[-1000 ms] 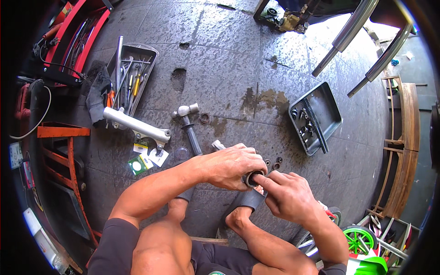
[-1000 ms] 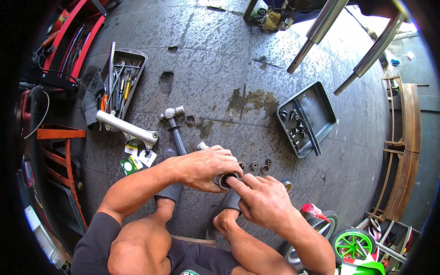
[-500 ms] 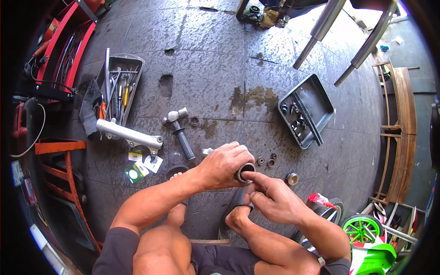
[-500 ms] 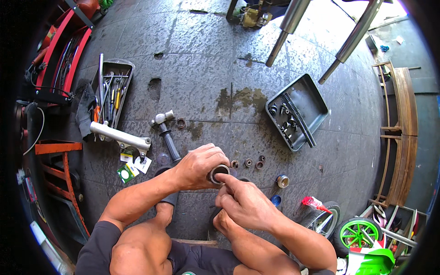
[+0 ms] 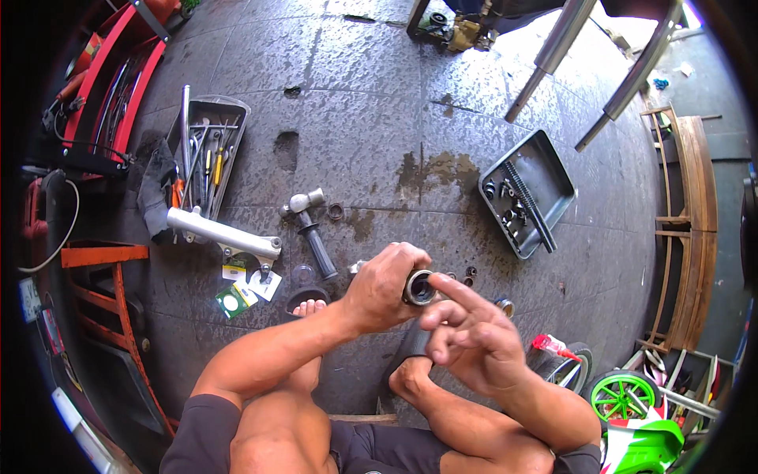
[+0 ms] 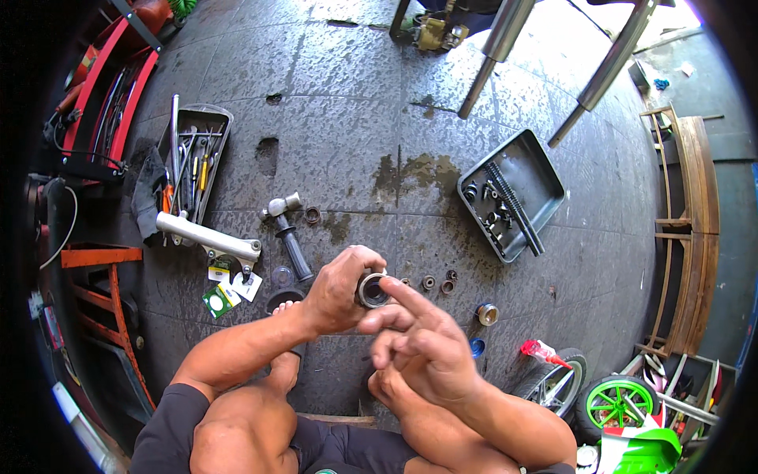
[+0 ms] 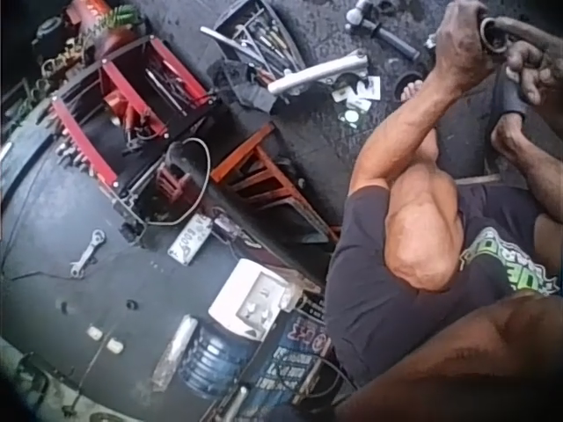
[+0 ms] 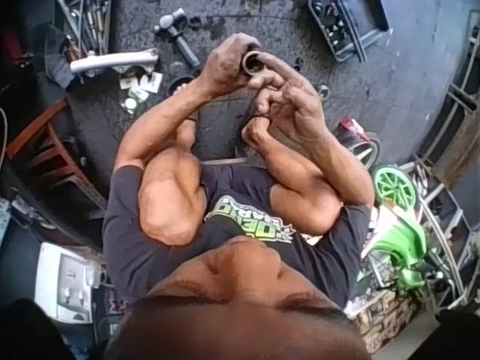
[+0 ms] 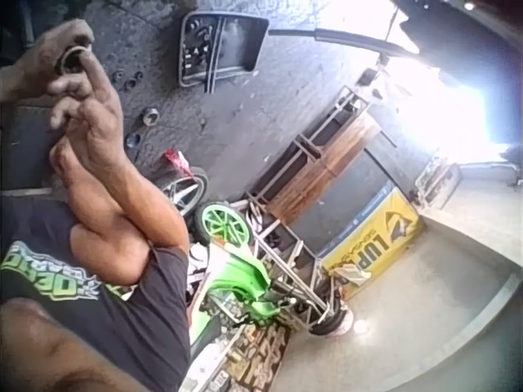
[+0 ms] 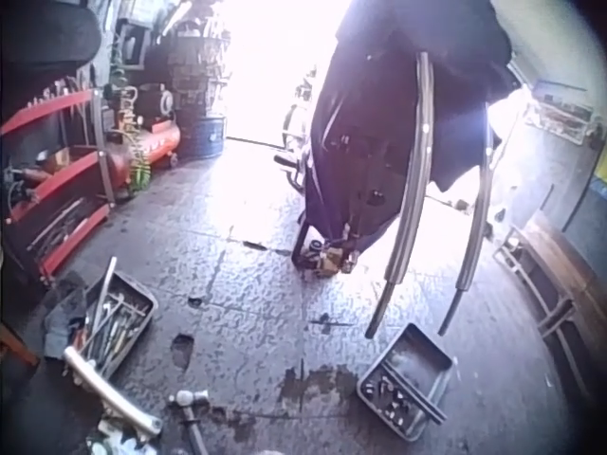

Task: Repairing and assembling motorcycle front fork components.

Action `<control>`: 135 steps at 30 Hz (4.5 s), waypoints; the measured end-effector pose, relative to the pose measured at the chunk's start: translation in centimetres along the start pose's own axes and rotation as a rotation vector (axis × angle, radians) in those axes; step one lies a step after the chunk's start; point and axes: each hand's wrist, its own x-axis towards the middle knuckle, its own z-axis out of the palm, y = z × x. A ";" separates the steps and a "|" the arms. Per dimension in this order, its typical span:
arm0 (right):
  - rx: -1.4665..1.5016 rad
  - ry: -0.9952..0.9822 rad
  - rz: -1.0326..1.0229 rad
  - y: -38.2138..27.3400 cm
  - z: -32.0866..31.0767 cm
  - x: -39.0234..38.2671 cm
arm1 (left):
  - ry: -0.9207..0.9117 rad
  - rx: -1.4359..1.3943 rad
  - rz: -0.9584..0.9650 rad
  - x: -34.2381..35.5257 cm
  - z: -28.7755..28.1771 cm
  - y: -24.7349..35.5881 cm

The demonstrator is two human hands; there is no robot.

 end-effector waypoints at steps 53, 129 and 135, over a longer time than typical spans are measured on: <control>-1.292 0.032 -0.069 1.6 -0.8 1.4 | -0.262 -0.160 0.001 1.6 -3.4 -0.8; -1.379 0.133 -0.204 -3.0 1.2 0.2 | -0.188 -0.183 0.028 -1.3 -5.4 -0.5; -1.518 0.017 -0.236 -2.6 1.6 0.2 | -0.178 -0.174 0.010 -2.0 -6.2 -0.7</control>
